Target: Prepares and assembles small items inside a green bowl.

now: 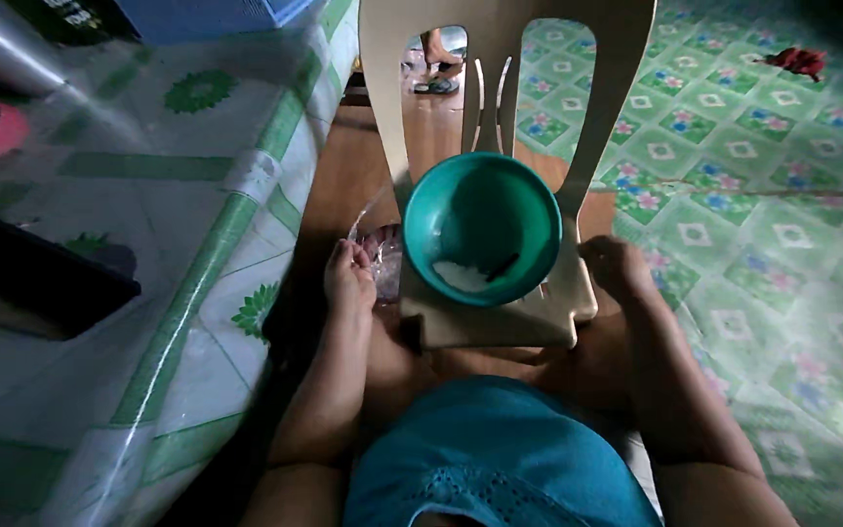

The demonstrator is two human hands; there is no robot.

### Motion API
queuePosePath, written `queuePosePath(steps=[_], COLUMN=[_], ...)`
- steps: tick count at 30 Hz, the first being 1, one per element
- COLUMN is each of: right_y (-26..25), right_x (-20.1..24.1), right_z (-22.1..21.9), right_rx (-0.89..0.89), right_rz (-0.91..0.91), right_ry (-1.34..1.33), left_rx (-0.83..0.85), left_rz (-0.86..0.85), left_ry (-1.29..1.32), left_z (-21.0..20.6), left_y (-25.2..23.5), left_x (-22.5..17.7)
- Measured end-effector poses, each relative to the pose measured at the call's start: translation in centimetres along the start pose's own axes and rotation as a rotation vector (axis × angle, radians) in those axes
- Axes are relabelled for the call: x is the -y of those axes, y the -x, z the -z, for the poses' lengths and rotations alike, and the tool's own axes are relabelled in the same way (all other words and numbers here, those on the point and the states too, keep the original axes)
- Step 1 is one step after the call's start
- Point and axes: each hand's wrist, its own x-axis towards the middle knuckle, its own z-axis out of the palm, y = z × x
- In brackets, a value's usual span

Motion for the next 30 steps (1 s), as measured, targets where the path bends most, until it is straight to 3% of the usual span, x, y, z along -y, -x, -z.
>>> queuePosePath(steps=[4, 7, 11, 18, 20, 26, 30], right_y=[1.5, 1.1, 0.8, 1.4, 1.4, 2.7, 2.7], right_x=[-1.4, -1.8, -2.1, 1.2, 0.5, -3.1, -1.7], right_z=[-4.4, -6.9, -8.0, -6.4, -6.5, -6.3, -4.0], right_rx=[0.211, 0.321, 0.354, 0.389, 0.377, 0.072, 0.008], right_rz=[0.279, 0.275, 0.329, 0.377, 0.391, 0.585, 0.692], right_ry=[0.186, 0.334, 0.459, 0.566, 0.526, 0.329, 0.264], left_rx=[-0.13, -0.201, -0.173, -0.233, -0.222, -0.192, -0.113], left_rz=[0.181, 0.331, 0.308, 0.305, 0.281, 0.197, -0.2], left_ry=[-0.379, -0.398, -0.442, -0.398, -0.426, -0.506, -0.736], left_z=[4.1, 3.7, 3.5, 4.0, 3.8, 4.0, 2.6], left_y=[-4.0, -3.8, -3.2, -3.5, -3.3, -3.7, -2.5], left_x=[3.1, 3.8, 3.9, 3.8, 4.0, 4.6, 3.0])
